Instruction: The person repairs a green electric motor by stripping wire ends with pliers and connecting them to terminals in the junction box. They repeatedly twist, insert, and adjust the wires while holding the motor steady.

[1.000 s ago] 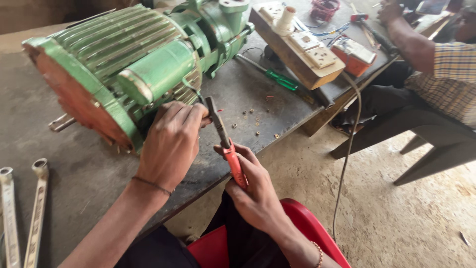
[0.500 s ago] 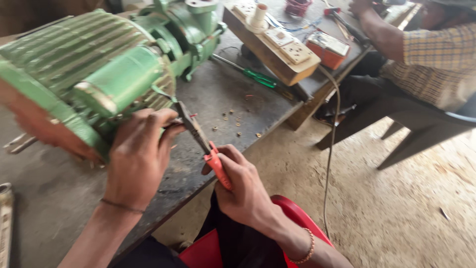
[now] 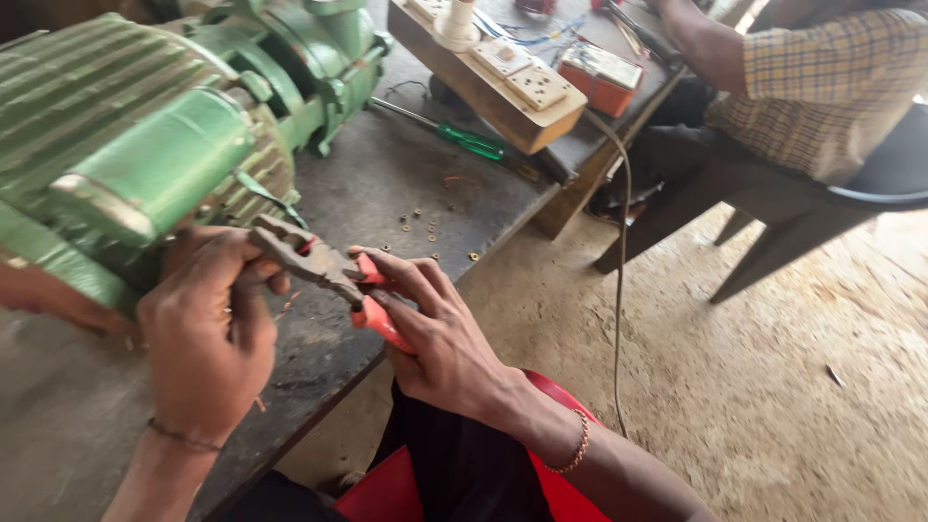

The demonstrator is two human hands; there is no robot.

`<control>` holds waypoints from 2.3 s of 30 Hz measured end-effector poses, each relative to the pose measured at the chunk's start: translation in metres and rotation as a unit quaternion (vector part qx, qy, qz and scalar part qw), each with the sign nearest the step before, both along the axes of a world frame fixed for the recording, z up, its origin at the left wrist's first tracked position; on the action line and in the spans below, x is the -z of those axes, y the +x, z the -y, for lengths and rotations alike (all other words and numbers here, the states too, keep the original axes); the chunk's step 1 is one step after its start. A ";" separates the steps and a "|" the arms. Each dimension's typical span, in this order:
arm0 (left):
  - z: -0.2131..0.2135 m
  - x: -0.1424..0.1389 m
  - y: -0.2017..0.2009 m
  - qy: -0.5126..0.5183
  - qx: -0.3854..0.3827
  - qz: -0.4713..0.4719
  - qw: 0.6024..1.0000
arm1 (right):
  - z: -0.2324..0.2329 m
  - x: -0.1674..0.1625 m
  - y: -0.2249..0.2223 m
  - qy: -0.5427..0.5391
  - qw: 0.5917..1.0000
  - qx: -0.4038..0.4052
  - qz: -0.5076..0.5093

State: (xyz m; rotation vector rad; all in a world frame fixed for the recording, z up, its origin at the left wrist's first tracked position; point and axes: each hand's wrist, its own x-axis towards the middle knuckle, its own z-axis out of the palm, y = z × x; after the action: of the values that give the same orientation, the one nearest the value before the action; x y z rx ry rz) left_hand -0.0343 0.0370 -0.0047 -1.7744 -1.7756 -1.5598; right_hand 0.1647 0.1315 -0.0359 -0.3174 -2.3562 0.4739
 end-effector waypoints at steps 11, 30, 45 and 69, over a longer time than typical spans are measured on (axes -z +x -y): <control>-0.005 -0.018 0.003 -0.036 0.013 -0.118 0.992 | -0.008 -0.006 0.004 -0.101 0.995 -0.005 0.001; -0.031 0.016 0.010 0.079 -0.054 -0.070 0.993 | 0.003 -0.005 0.008 -0.443 0.888 -0.113 -0.046; -0.018 0.004 0.011 0.049 -0.001 -0.085 0.995 | 0.013 0.004 0.033 -0.386 0.916 -0.088 -0.074; -0.007 -0.006 0.003 -0.033 0.052 -0.140 0.988 | 0.022 -0.021 0.008 -0.188 0.982 0.022 -0.004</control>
State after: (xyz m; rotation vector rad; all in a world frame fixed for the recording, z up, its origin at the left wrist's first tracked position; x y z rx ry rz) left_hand -0.0317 0.0444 0.0013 -2.0309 -1.6422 -1.2239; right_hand 0.1722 0.1091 -0.0147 -0.5375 -2.2376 0.8983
